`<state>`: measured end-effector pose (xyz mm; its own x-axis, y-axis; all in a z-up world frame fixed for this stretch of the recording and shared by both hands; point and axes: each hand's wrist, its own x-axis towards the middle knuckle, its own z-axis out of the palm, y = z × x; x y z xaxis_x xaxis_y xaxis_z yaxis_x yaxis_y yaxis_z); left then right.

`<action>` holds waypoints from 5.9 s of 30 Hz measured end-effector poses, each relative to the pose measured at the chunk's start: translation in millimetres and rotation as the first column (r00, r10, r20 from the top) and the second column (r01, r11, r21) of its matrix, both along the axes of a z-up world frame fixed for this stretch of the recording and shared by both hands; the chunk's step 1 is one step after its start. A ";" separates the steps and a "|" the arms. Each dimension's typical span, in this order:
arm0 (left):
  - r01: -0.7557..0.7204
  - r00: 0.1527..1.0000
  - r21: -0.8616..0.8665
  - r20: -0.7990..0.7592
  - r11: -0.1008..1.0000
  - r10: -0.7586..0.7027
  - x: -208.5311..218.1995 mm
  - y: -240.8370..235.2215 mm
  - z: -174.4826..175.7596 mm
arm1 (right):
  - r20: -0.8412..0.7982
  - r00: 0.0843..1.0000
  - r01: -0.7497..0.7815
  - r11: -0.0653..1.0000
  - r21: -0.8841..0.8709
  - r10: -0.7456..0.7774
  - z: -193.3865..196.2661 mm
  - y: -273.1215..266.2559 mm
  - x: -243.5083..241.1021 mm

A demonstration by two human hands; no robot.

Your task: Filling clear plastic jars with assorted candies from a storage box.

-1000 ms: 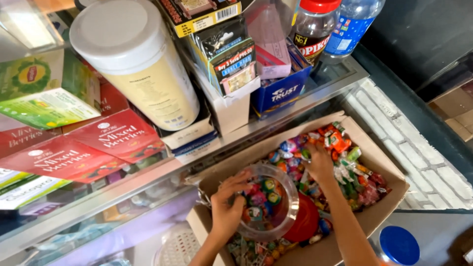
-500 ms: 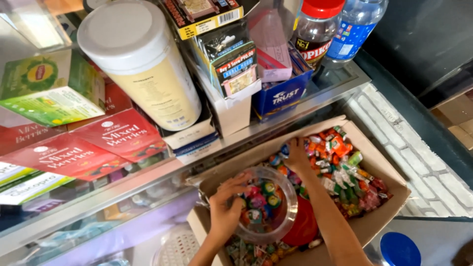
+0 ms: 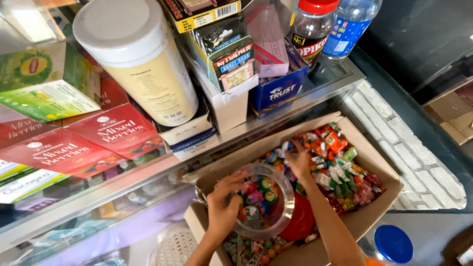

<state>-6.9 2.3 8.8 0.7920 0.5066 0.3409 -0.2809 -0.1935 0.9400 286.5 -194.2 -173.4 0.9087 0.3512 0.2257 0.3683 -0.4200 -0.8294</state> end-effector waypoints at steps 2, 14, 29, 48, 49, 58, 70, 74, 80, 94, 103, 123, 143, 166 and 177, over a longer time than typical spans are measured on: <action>0.003 1.000 -0.006 -0.011 1.000 -0.003 -0.4 -0.2 -3.0 | -0.152 0.988 0.047 0.954 0.296 -0.001 -16.5 -22.1 10.5; -0.006 0.999 0.017 0.035 1.000 0.005 2.8 -5.5 -7.9 | -0.098 0.993 0.051 0.517 0.855 0.064 198.9 -3.8 -171.8; -0.001 1.000 0.015 -0.003 1.000 0.001 -0.8 0.1 -2.1 | 0.450 0.885 -0.287 0.899 0.331 0.117 206.7 35.6 -225.2; -0.037 0.999 0.047 -0.014 0.998 0.038 -5.2 0.7 -7.5 | -0.249 0.955 0.253 0.882 0.398 -0.161 -28.4 -109.8 -2.1; -0.036 0.999 0.049 -0.020 0.998 0.037 -6.4 4.4 -6.1 | -0.256 0.953 0.256 0.881 0.398 -0.161 -25.8 -105.8 1.5; 0.055 0.996 -0.187 -0.064 0.981 -0.068 -1.9 16.2 -23.4 | 0.298 0.954 0.182 0.707 -0.683 0.043 -81.1 -88.5 -0.1; 0.025 0.998 -0.094 -0.055 0.995 -0.030 7.7 2.7 -12.2 | 0.308 0.947 0.216 0.524 -0.824 0.094 -47.3 -80.0 -13.8; 0.014 0.999 -0.078 -0.036 0.997 -0.017 10.8 -1.0 -10.5 | 0.170 0.986 0.138 0.571 -0.809 0.002 -17.7 -70.8 -23.1; 0.014 0.999 -0.054 -0.035 0.998 -0.016 11.2 0.9 -7.6 | 0.160 0.987 0.139 0.604 -0.785 -0.019 -20.7 -69.3 -26.8; -0.021 1.000 -0.038 -0.014 0.999 0.020 13.3 -0.1 -3.8 | 0.014 0.972 -0.217 0.922 -0.319 0.234 -12.7 -44.9 -39.6; -0.014 1.000 -0.043 0.006 0.999 0.014 15.7 -3.0 -5.5 | -0.028 0.995 -0.084 0.650 -0.755 0.096 -33.8 -25.7 -65.7; -0.010 1.000 -0.024 0.004 1.000 0.010 15.8 -4.3 -2.2 | 0.110 0.872 -0.438 0.658 0.613 0.477 204.9 -1.8 -177.6; -0.028 0.999 0.036 0.024 0.999 0.027 14.7 -0.5 1.8 | 0.525 0.734 -0.375 0.902 -0.214 0.430 213.8 20.9 -200.9; -0.021 0.999 -0.037 -0.039 0.999 0.020 11.6 6.4 -6.4 | 0.274 0.952 -0.078 0.976 -0.204 0.134 -69.5 -56.8 78.9; 0.003 1.000 -0.064 -0.023 0.998 -0.004 13.6 7.0 -5.9 | 0.078 0.994 0.111 0.769 -0.630 -0.080 -31.4 -18.6 20.6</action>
<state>6.7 9.2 2.9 0.8011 0.5239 0.2893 -0.2591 -0.1321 0.9568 307.1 -212.8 -204.8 0.9399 0.3406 0.0242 0.3274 -0.8785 -0.3481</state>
